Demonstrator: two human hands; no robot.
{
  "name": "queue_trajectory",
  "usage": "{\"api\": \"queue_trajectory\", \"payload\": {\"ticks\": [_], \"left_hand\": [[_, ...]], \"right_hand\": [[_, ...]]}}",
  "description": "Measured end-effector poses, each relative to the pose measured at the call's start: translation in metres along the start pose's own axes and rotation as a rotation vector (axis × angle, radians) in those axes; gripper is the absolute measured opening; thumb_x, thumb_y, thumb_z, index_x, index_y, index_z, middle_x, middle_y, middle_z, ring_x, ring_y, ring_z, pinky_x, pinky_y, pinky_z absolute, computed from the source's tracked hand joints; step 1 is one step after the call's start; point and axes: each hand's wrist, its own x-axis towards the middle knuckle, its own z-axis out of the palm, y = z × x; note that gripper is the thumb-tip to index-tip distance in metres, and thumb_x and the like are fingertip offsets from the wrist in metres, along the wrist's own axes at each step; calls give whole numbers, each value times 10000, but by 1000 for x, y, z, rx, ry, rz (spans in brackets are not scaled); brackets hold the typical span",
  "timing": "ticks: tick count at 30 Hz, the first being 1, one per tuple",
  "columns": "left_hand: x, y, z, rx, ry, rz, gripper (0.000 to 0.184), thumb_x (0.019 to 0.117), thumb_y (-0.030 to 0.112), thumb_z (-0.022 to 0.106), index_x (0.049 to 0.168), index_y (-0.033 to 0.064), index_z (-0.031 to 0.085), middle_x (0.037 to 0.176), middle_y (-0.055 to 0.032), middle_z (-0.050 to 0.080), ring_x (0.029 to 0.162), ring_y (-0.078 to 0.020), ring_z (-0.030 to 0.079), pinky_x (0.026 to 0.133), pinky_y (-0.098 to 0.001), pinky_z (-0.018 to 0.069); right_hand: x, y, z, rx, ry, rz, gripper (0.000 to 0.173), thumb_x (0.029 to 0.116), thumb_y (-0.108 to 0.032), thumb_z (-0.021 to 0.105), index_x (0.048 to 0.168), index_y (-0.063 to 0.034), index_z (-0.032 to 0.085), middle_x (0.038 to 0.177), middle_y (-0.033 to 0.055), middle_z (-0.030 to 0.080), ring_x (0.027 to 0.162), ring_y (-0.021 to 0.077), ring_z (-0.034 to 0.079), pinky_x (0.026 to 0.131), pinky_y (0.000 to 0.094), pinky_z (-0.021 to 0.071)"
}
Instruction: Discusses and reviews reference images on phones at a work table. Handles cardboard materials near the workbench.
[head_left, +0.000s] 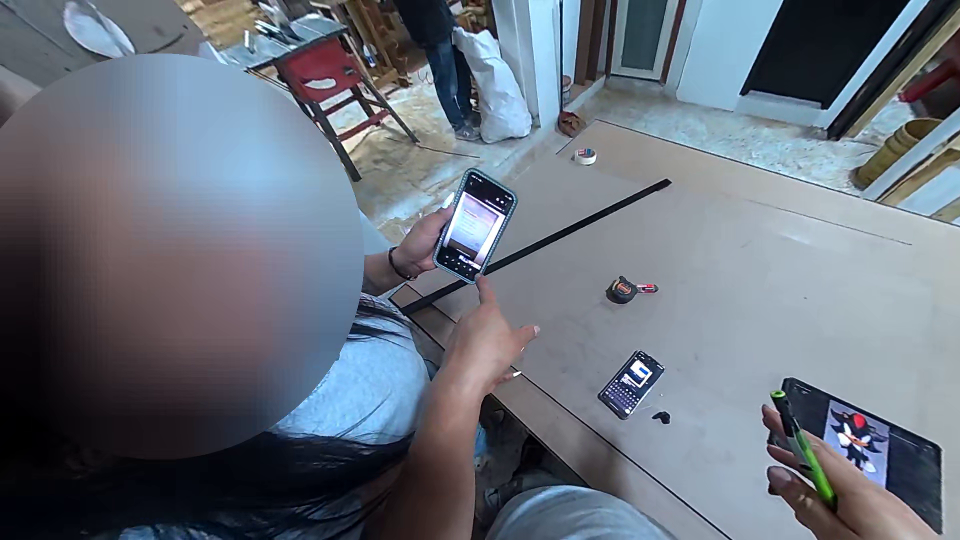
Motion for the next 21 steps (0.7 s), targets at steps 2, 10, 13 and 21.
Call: {"api": "queue_trajectory", "payload": {"ticks": [2, 10, 13, 21], "left_hand": [[1, -1, -1, -12, 19, 18, 1186, 870, 511, 790, 1655, 123, -10, 884, -148, 689, 751, -300, 712, 682, -546, 617], [12, -4, 2, -154, 222, 129, 931, 970, 406, 705, 1660, 140, 141, 981, -128, 727, 875, -319, 714, 813, -591, 575], [-3, -7, 16, -459, 7, 484, 735, 952, 256, 737, 1594, 182, 387, 957, -50, 732, 803, -183, 709, 719, -430, 619], [-52, 24, 96, -815, -663, 848, 303, 995, 332, 675, 1206, 138, 776, 907, -36, 755, 694, -116, 676, 657, -270, 599]], "right_hand": [[1, -1, 0, 4, -6, -1, 640, 1056, -340, 512, 1624, -134, 300, 1614, 152, 382, 1169, 250, 661, 921, 449, 582], [13, -20, 24, 123, 188, -49, 382, 1080, -325, 475, 1363, -109, 612, 949, 50, 709, 709, 177, 688, 585, 405, 599], [49, -40, 61, -99, 294, -157, 260, 1041, -319, 539, 1049, -122, 708, 663, 31, 623, 548, 195, 605, 497, 450, 517], [85, -58, 79, -315, 105, -268, 153, 996, -247, 599, 980, -140, 708, 829, 67, 709, 759, 281, 711, 633, 534, 571]]}}
